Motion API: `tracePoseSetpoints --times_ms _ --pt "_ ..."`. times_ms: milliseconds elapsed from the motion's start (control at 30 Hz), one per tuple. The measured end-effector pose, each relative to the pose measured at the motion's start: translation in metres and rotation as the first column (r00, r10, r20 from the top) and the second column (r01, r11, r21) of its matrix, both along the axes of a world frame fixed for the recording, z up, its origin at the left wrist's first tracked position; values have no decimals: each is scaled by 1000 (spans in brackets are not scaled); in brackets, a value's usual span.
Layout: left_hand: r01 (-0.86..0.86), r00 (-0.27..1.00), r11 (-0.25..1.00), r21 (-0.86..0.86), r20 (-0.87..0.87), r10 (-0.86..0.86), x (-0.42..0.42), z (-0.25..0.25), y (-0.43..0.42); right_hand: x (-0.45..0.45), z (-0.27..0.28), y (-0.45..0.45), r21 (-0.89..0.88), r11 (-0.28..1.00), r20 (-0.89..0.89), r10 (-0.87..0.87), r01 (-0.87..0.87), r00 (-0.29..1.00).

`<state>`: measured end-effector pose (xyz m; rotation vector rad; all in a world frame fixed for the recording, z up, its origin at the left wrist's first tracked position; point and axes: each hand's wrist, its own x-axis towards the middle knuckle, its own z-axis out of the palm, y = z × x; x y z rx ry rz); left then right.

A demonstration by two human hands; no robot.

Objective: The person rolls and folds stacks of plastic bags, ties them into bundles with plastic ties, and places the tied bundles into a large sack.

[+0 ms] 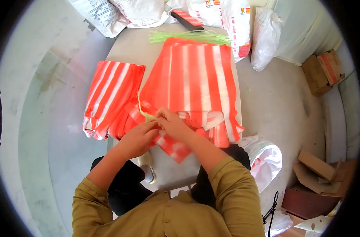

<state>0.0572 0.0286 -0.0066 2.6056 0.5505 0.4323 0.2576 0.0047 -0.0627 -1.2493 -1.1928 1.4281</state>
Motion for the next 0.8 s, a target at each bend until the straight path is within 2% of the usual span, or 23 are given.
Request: tracePoseSetpoints --times_ms 33,100,167,200,300,333,400,467,500,533,567,667,700,800 --pt "-107 994 976 -190 2 109 -3 5 -6 -2 -1 0 -2 1000 -7 6 -6 1000" --pt "-182 980 953 -240 34 196 -8 8 -10 -5 -5 -2 -5 1000 -19 18 -18 1000" --pt "-137 983 990 38 124 131 -14 2 -8 -9 -4 -4 144 987 77 63 -73 995" --pt "-144 973 989 -31 180 148 -12 0 -9 -11 -2 -5 214 971 128 79 -105 989" --pt "-128 939 977 -168 295 174 -2 -5 -12 -19 6 -11 200 956 437 109 -215 893" --pt "-115 939 979 -167 304 163 2 -6 -11 -21 -4 -10 239 953 401 78 -187 913" --pt "-127 933 990 -61 330 140 9 -9 -11 -25 -23 -8 310 942 323 24 -129 946" --pt "-176 927 972 157 359 110 14 -11 -7 -24 -21 -8 218 973 211 27 -74 977" --pt "-210 910 978 -5 365 198 13 -14 -5 -24 -14 -9 167 985 153 25 -50 988" --pt "-240 890 956 -169 355 286 11 -18 -3 -24 -7 -10 165 984 186 41 -73 982" --pt "-264 868 908 -326 329 371 9 -21 -1 -23 -1 -11 163 982 217 58 -95 974" --pt "-186 804 710 -680 311 508 8 -33 7 -24 -2 -5 199 953 377 141 -229 916" --pt "-158 790 677 -719 319 523 9 -31 8 -24 -4 -4 210 935 441 170 -285 881" --pt "-110 730 591 -799 339 594 20 -17 3 -28 -1 -10 218 946 434 124 -238 892"
